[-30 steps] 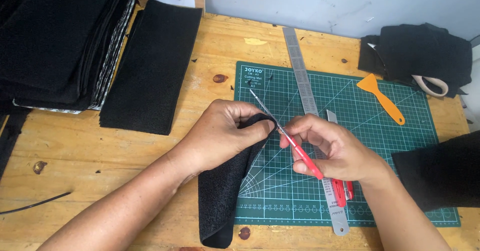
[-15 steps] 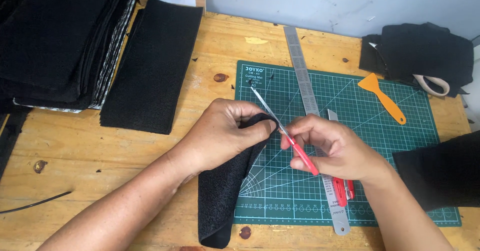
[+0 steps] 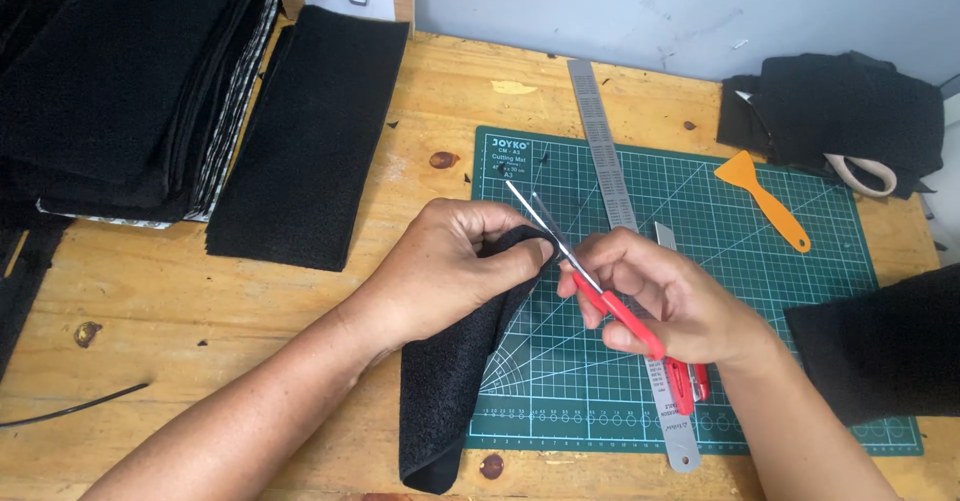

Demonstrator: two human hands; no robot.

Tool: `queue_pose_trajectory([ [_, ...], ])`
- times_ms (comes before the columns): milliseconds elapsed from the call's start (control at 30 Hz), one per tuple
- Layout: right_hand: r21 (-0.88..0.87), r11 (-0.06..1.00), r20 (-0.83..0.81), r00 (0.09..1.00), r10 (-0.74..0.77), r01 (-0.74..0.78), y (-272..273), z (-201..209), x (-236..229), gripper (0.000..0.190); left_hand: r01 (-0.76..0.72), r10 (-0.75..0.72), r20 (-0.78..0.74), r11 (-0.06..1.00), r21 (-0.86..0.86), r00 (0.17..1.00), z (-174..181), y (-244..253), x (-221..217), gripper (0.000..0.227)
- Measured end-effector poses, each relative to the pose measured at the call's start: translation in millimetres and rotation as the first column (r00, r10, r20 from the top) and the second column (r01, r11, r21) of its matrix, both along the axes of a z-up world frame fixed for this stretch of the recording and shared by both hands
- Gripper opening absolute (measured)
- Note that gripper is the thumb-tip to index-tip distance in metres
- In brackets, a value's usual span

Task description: Trimming the edges of black fabric pieces with scissors on a cutting mat

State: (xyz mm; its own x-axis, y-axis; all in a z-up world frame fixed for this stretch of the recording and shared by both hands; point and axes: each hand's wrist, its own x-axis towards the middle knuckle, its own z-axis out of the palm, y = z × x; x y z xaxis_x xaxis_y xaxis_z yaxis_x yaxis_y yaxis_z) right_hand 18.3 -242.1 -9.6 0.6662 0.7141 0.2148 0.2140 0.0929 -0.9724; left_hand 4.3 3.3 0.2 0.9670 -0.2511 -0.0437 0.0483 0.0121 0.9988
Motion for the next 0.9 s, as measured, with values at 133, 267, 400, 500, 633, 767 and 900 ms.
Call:
queue_pose_trajectory([
  [133, -0.012, 1.000, 0.020, 1.000, -0.004, 0.004, 1.9, 0.7, 0.9, 0.042, 0.004, -0.004, -0.001, 1.000, 0.010, 1.000, 0.5, -0.9, -0.1, 0.014],
  [267, -0.024, 1.000, 0.036, 0.999, -0.007, 0.008, 3.1, 0.1, 0.9, 0.043, 0.009, -0.009, -0.005, 1.000, 0.007, 1.000, 0.1, -2.0, 0.8, 0.013],
  [400, -0.025, 1.000, 0.037, 0.999, -0.008, 0.009, 2.6, -1.9, 0.6, 0.044, 0.018, -0.018, -0.013, 1.000, -0.001, 1.000, -1.9, -3.4, 1.3, 0.014],
  [500, -0.042, 0.999, 0.052, 0.999, -0.016, 0.018, 2.6, -2.3, -0.5, 0.044, 0.014, -0.013, -0.027, 1.000, 0.005, 1.000, -1.9, -1.7, 0.2, 0.014],
  [633, -0.052, 0.998, 0.057, 0.998, -0.016, 0.019, 2.5, -1.7, 0.1, 0.043, 0.017, -0.017, -0.037, 1.000, 0.005, 0.999, 1.6, -2.3, 0.5, 0.014],
  [767, -0.075, 0.997, 0.065, 0.998, -0.026, 0.031, 1.2, -1.1, -0.5, 0.042, 0.020, -0.020, -0.031, 1.000, 0.019, 0.999, 3.3, -1.5, 0.9, 0.014],
  [900, -0.082, 0.996, 0.070, 0.997, -0.030, 0.036, 1.0, 0.0, -0.7, 0.041, 0.017, -0.016, -0.038, 1.000, 0.023, 0.999, -0.3, -1.8, 1.5, 0.014],
])
